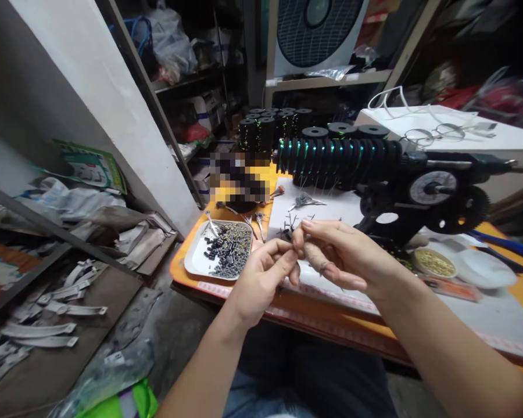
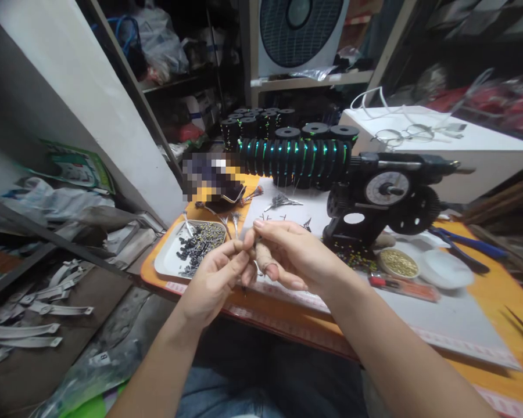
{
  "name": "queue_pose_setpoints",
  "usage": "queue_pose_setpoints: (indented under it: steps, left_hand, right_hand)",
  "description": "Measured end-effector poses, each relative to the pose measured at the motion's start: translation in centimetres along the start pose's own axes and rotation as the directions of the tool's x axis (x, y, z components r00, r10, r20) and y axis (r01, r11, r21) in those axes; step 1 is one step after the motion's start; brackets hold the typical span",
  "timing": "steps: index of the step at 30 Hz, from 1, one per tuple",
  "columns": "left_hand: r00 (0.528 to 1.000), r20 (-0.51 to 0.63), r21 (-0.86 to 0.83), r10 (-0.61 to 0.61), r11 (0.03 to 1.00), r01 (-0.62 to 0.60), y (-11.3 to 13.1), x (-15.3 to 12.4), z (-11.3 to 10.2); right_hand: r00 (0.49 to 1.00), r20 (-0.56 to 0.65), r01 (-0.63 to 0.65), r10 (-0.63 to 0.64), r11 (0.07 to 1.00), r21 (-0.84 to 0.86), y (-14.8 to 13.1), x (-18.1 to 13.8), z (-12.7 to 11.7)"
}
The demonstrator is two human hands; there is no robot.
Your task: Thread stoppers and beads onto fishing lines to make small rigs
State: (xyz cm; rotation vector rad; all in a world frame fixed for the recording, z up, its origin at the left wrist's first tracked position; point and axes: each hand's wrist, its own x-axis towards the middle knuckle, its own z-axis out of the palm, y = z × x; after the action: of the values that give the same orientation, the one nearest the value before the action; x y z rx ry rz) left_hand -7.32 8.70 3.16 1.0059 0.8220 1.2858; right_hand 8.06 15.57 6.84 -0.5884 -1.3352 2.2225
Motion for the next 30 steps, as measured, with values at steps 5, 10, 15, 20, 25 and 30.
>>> queue_pose_setpoints:
  steps: [5, 10, 15, 20, 25, 30]
  left_hand:
    - [1.000, 0.005, -0.035, -0.009, 0.999, 0.009, 0.4, -0.4, 0.3]
    - [0.999, -0.035, -0.124, -0.019, 0.992, 0.015, 0.0, -1.1, 1.1]
    - [0.996, -0.053, -0.210, -0.078, 0.975, 0.066, -0.9, -2.6, 1.6]
    - [0.989, -0.039, -0.305, -0.146, 0.944, 0.127, -2.2, -4.0, 2.0]
    - [0.984, -0.043, -0.401, -0.174, 0.905, 0.142, -2.9, -4.8, 2.3]
    - [0.983, -0.037, -0.466, -0.180, 0.873, 0.142, -3.1, -5.0, 2.4]
  right_hand:
    - [1.000, 0.009, -0.028, 0.028, 0.997, 0.069, 0.1, 0.2, 0.1]
    - [0.998, -0.036, -0.051, 0.057, 0.988, 0.146, 0.8, 0.8, 1.2]
    - [0.994, -0.097, -0.036, 0.053, 0.984, 0.177, 0.9, 1.0, 1.1]
    - [0.992, -0.106, -0.048, 0.067, 0.983, 0.180, 0.7, 0.9, 0.8]
    - [0.992, -0.095, -0.061, 0.077, 0.984, 0.165, 0.8, 0.9, 0.9]
    - [0.995, -0.081, -0.050, 0.059, 0.993, 0.111, 0.8, 0.9, 0.8]
